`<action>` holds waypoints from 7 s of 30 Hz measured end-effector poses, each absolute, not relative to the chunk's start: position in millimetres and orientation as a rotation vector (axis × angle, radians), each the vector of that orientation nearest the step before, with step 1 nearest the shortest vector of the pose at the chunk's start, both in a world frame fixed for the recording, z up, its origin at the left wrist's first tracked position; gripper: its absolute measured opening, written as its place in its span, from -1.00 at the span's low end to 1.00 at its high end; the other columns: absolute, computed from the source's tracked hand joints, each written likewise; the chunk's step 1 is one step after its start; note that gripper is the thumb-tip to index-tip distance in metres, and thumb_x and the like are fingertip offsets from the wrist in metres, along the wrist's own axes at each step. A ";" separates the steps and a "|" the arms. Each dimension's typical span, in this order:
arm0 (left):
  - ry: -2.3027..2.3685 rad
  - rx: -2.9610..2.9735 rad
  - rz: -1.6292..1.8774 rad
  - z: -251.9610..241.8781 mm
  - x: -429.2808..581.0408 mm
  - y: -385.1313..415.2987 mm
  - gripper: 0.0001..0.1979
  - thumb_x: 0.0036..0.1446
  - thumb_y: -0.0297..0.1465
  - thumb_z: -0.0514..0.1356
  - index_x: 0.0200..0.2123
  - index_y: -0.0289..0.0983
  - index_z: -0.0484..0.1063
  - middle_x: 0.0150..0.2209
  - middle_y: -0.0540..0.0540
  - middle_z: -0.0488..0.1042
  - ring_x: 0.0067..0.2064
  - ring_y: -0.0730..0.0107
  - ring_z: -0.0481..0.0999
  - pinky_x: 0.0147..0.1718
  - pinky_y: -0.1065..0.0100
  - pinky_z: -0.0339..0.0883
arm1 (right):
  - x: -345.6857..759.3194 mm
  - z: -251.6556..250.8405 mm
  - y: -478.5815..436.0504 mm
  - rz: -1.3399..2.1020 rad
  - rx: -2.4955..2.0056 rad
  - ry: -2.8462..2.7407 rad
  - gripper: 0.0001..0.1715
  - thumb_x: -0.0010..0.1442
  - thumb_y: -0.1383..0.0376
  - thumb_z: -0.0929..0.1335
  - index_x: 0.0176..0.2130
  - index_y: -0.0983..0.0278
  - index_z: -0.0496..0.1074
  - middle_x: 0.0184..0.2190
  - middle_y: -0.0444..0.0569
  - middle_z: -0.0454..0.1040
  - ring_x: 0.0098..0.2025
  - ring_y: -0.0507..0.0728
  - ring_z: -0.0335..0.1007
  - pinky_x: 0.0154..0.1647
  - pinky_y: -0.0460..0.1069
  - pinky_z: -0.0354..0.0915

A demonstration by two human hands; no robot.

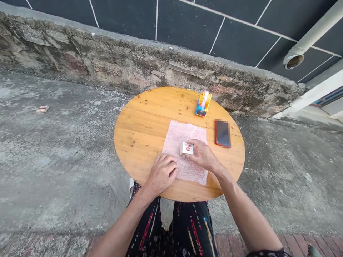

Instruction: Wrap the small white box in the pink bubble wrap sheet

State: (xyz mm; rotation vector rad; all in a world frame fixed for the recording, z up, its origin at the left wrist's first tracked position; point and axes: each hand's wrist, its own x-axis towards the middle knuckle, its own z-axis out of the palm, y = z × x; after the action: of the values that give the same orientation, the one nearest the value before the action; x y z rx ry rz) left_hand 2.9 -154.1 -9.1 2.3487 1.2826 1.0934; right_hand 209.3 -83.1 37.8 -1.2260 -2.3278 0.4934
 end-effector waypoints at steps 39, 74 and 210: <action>1.314 2.018 1.318 -3.5 -19.6 -173.8 -0.89 0.16 -0.48 0.12 -0.33 -0.25 0.46 -0.25 -0.10 0.47 -0.14 0.29 0.45 -0.12 0.24 0.35 | 235.5 46.0 -156.9 0.247 -1.128 -2.388 -0.41 0.11 0.26 0.41 0.12 0.21 0.29 0.19 0.14 0.27 0.23 0.29 0.18 0.18 0.25 0.13; 1.341 2.446 1.263 16.1 25.5 -160.6 -0.86 0.06 -0.61 0.19 -0.38 -0.25 0.43 -0.04 -0.16 0.44 0.05 0.13 0.39 0.01 0.06 0.30 | 225.3 51.2 -94.0 0.429 -1.118 -2.388 -0.44 0.06 0.34 0.43 0.07 0.27 0.35 0.08 0.11 0.41 0.13 0.27 0.30 0.13 0.22 0.21; 1.557 0.892 0.932 31.4 9.3 -116.9 -0.72 -0.11 -0.34 0.40 -0.40 -0.39 0.43 -0.48 -0.08 0.53 -0.58 0.52 0.46 -0.66 0.51 0.38 | 202.9 30.4 -137.0 -0.104 -1.178 -2.362 -0.87 0.28 0.36 0.27 -0.18 0.30 0.40 -0.10 0.07 0.47 -0.04 0.21 0.29 0.05 0.14 0.07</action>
State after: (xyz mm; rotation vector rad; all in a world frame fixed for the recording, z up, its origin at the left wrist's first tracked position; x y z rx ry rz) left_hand 9.3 -116.9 31.4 0.8916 1.5573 0.9321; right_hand 202.9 -137.0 30.4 -1.1778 -2.3623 -0.1045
